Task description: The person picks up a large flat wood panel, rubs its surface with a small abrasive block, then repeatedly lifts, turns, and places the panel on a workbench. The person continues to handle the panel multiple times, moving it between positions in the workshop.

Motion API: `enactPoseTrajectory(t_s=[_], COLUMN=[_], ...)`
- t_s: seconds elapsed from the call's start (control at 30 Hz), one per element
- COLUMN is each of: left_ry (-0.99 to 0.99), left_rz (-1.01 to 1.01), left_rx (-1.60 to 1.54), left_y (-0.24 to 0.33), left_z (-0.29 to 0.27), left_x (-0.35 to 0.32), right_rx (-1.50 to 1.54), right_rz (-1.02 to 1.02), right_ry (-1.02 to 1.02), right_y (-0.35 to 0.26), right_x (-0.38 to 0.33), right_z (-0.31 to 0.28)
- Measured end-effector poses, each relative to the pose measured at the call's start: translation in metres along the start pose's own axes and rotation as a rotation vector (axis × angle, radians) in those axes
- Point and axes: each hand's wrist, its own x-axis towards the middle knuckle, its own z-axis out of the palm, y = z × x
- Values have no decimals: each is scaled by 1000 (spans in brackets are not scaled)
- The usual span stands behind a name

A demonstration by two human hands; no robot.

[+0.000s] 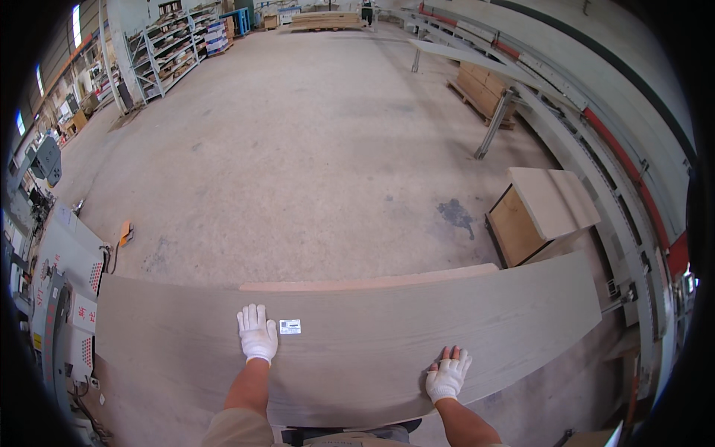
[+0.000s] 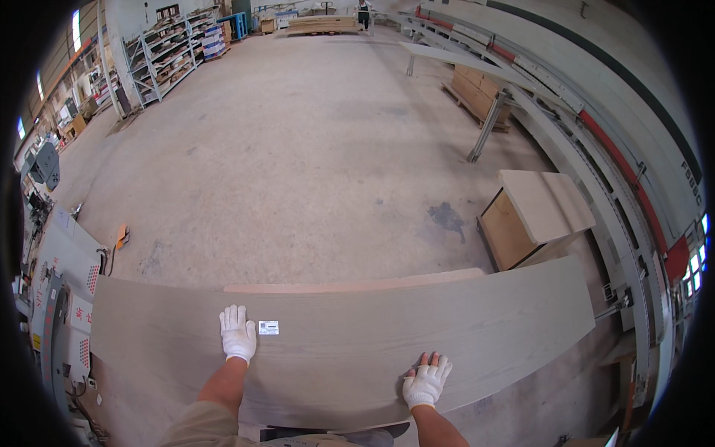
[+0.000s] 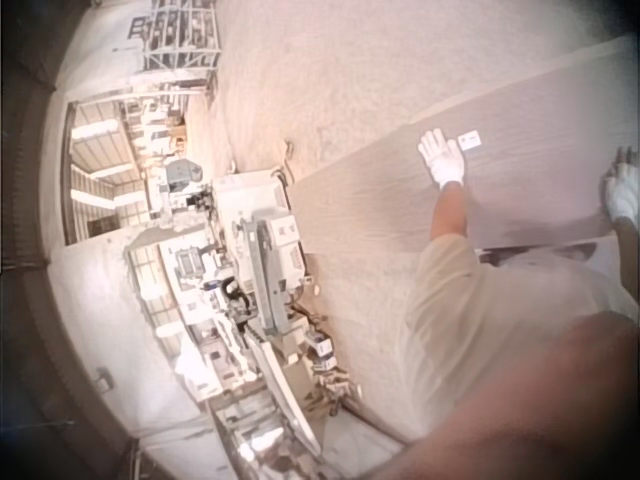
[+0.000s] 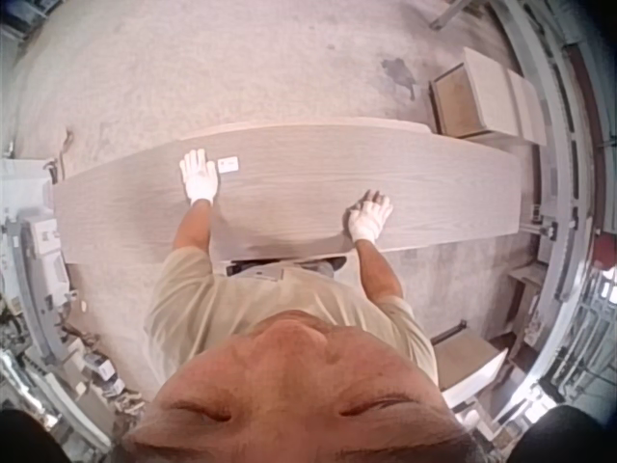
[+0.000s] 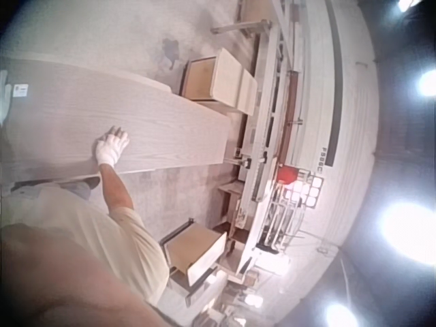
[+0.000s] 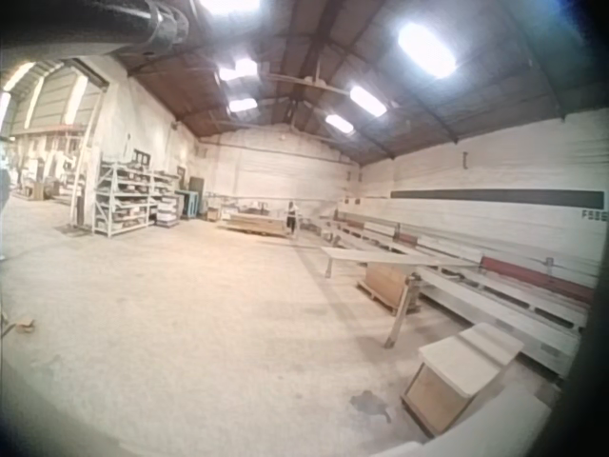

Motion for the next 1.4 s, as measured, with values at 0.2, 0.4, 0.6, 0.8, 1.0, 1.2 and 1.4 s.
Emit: enactPoseTrajectory(t_s=[0.2, 0.4, 0.6, 0.8, 1.0, 1.2, 1.4], left_ry=[-29, -68, -24, -39, 158, 152, 27], left_rz=[-18, -24, -6, -16, -160, 98, 625], left_rx=[-5, 0, 41, 26, -356, 84, -82], left_y=[0, 10, -6, -9, -40, -39, 37], left_z=[-5, -13, 7, -6, 14, -24, 20], left_x=[0, 8, -8, 1, -1, -22, -29], right_rx=[-4, -45, -38, 11, 184, 133, 232], right_rz=[7, -31, -28, -24, -13, -181, 5], right_ry=[-17, 72, 44, 51, -8, 257, 295], right_y=[-6, 4, -3, -13, -21, -29, -4], right_x=[1, -3, 0, -1, 26, 29, -12], right_z=[-3, 4, -5, 1, 14, -26, -6])
